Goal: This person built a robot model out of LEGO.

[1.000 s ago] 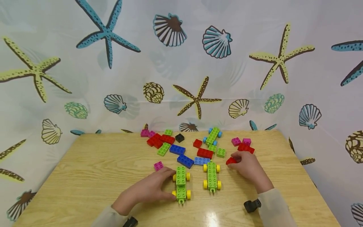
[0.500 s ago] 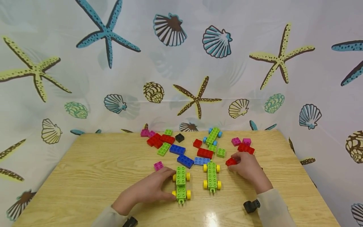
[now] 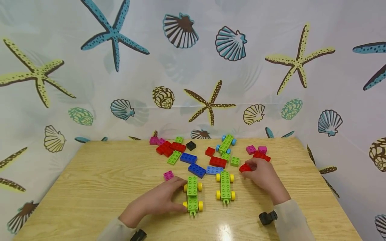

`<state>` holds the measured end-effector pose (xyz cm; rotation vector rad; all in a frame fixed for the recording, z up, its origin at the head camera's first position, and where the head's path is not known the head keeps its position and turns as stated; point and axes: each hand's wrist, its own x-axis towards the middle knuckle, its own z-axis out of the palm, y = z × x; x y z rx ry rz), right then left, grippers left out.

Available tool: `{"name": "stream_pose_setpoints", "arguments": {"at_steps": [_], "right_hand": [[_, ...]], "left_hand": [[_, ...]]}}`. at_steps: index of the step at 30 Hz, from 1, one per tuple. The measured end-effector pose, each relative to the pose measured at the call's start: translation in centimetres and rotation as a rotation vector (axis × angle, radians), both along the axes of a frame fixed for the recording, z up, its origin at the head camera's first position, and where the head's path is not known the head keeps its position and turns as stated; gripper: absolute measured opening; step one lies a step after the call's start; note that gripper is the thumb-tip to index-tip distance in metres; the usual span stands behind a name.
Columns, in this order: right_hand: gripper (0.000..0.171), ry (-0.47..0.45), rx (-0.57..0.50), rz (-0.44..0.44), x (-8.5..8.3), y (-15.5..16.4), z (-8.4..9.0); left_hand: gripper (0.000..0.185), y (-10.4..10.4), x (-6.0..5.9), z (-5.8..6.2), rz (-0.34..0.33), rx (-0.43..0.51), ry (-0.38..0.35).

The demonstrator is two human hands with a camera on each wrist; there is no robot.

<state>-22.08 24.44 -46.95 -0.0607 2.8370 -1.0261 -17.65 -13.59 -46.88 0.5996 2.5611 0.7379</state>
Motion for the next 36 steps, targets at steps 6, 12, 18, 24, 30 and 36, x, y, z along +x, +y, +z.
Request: {"name": "stream_pose_setpoints", "arguments": {"at_steps": [6, 12, 18, 24, 30, 36], "right_hand": [[0.051, 0.016, -0.019, -0.007, 0.3, -0.7, 0.5], [0.051, 0.027, -0.037, 0.008, 0.8, -2.1, 1.0], [0.048, 0.063, -0.073, 0.025, 1.3, -3.2, 1.7], [0.044, 0.049, -0.106, 0.054, 1.5, -4.3, 2.1], [0.043, 0.061, -0.176, 0.109, 1.5, -5.8, 2.7], [0.043, 0.049, -0.242, 0.177, 1.3, -8.7, 3.3]], "left_hand": [[0.095, 0.0, 0.0, 0.0, -0.014, 0.001, 0.016], [0.094, 0.1, 0.0, 0.1, -0.011, -0.002, 0.002], [0.095, 0.0, 0.2, 0.1, -0.016, 0.010, 0.015], [0.095, -0.1, 0.2, 0.1, -0.017, 0.020, 0.015], [0.096, 0.0, 0.0, 0.2, -0.014, 0.021, 0.006], [0.095, -0.3, 0.0, 0.0, -0.019, 0.027, 0.005]]}}
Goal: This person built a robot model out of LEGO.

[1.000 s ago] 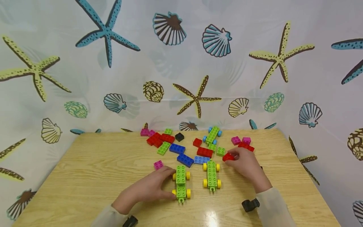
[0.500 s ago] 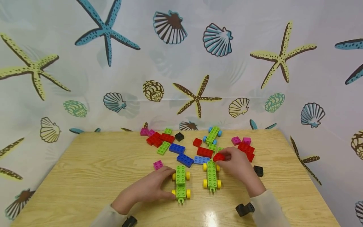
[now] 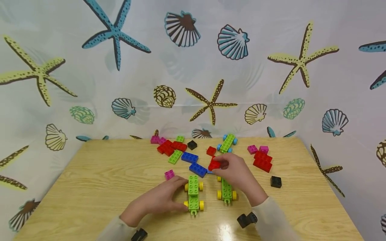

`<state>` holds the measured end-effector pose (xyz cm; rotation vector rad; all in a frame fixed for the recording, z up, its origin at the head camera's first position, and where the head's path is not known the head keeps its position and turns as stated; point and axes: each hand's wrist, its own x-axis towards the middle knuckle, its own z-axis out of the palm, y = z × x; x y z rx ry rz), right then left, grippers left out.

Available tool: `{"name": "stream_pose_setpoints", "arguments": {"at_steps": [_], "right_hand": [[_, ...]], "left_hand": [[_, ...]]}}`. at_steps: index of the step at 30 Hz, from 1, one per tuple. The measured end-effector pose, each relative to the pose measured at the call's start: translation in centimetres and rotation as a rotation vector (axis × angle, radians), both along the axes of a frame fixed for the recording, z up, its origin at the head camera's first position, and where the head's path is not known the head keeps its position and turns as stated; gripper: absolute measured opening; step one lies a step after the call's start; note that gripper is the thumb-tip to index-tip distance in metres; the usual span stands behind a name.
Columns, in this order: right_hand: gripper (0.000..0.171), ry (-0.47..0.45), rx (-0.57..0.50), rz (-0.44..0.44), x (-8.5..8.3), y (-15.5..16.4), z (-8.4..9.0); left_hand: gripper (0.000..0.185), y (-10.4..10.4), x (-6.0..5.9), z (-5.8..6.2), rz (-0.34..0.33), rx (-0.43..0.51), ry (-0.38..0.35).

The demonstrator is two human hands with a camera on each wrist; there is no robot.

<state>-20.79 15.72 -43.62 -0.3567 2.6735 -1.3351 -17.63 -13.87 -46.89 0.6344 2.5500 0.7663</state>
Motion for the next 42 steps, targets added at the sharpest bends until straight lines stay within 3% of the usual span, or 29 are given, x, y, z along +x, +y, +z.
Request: {"name": "stream_pose_setpoints", "arguments": {"at_steps": [12, 27, 42], "right_hand": [[0.035, -0.018, -0.107, 0.167, 0.2, -4.5, -1.3], [0.032, -0.054, -0.134, 0.222, 0.4, -4.5, -2.0], [0.032, -0.038, -0.099, 0.217, 0.7, -4.9, -1.8]], "left_hand": [[0.092, -0.3, -0.3, -0.2, -0.020, 0.009, 0.007], [0.093, -0.2, -0.1, -0.1, -0.013, -0.001, 0.010], [0.093, -0.2, -0.1, 0.0, -0.014, 0.003, 0.009]]}}
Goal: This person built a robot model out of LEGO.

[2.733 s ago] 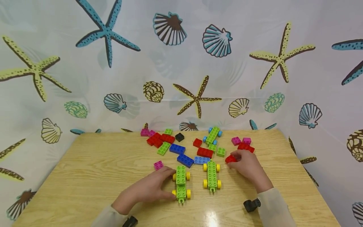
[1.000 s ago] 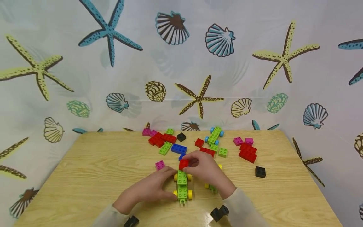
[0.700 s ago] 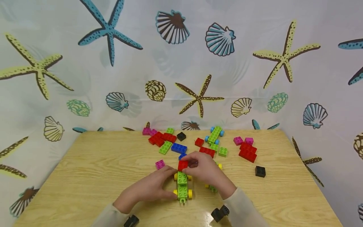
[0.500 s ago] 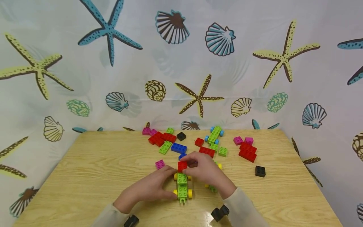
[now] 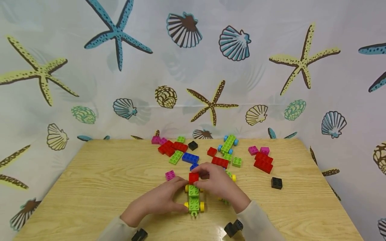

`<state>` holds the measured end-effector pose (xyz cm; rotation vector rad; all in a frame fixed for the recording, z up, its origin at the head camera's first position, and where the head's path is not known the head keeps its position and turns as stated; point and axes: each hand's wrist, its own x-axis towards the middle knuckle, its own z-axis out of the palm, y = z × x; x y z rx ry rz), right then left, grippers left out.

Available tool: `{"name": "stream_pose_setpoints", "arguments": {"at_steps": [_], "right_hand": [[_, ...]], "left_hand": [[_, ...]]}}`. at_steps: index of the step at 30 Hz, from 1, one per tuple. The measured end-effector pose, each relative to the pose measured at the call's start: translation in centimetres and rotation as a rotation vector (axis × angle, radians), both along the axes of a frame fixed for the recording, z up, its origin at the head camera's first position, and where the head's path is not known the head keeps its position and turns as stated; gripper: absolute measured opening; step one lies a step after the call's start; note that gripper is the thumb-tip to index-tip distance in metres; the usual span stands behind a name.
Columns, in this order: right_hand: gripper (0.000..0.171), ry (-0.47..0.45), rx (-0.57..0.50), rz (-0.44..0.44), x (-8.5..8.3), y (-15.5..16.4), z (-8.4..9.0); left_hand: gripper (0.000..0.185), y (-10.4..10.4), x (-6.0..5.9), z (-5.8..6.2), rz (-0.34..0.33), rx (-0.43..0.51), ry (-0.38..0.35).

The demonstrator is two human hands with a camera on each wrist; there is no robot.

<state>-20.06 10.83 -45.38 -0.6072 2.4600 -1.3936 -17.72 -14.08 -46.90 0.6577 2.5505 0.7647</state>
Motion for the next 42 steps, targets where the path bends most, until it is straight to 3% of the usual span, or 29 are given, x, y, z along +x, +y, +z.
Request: {"name": "stream_pose_setpoints", "arguments": {"at_steps": [15, 42], "right_hand": [[0.032, -0.009, -0.022, 0.048, -0.3, 0.3, -0.4], [0.028, -0.091, -0.137, 0.003, -0.7, 0.4, -1.2]], "left_hand": [[0.092, 0.1, 0.0, 0.2, -0.001, -0.009, 0.012], [0.093, 0.1, -0.1, -0.1, -0.006, -0.010, 0.010]]}}
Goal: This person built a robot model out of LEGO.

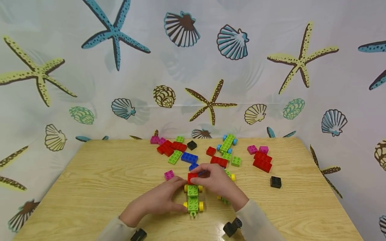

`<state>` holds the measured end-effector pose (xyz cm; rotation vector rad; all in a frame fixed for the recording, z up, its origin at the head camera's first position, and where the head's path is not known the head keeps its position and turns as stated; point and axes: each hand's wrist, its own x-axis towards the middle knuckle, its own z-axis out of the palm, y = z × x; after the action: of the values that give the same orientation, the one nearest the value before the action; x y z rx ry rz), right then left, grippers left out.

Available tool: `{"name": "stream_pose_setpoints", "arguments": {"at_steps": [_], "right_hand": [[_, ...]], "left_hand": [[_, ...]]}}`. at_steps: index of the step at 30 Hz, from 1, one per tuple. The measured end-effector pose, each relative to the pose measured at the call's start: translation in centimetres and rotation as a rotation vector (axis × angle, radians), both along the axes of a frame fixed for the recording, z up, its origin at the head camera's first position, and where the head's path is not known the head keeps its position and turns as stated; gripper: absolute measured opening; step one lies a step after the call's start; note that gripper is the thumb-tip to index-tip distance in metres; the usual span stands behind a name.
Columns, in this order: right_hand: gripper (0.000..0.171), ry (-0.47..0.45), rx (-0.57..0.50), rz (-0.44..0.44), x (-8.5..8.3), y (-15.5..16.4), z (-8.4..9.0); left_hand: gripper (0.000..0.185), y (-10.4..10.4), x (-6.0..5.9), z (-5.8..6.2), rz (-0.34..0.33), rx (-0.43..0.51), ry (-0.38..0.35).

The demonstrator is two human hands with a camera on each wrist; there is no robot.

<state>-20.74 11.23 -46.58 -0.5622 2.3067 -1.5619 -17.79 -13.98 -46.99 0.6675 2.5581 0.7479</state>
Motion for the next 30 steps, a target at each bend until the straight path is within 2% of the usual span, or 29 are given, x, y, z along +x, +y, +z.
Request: {"name": "stream_pose_setpoints", "arguments": {"at_steps": [16, 24, 30], "right_hand": [[0.026, 0.012, -0.004, 0.012, -0.07, -0.07, -0.19], [0.027, -0.026, -0.025, 0.009, -0.10, -0.20, -0.58], [0.034, -0.007, -0.013, 0.026, -0.13, -0.16, -0.47]], "left_hand": [[0.093, 0.03, -0.19, -0.13, 0.006, 0.000, -0.018], [0.093, -0.03, -0.06, -0.05, 0.009, 0.009, -0.023], [0.093, 0.04, -0.10, 0.08, 0.005, 0.004, -0.016]]}}
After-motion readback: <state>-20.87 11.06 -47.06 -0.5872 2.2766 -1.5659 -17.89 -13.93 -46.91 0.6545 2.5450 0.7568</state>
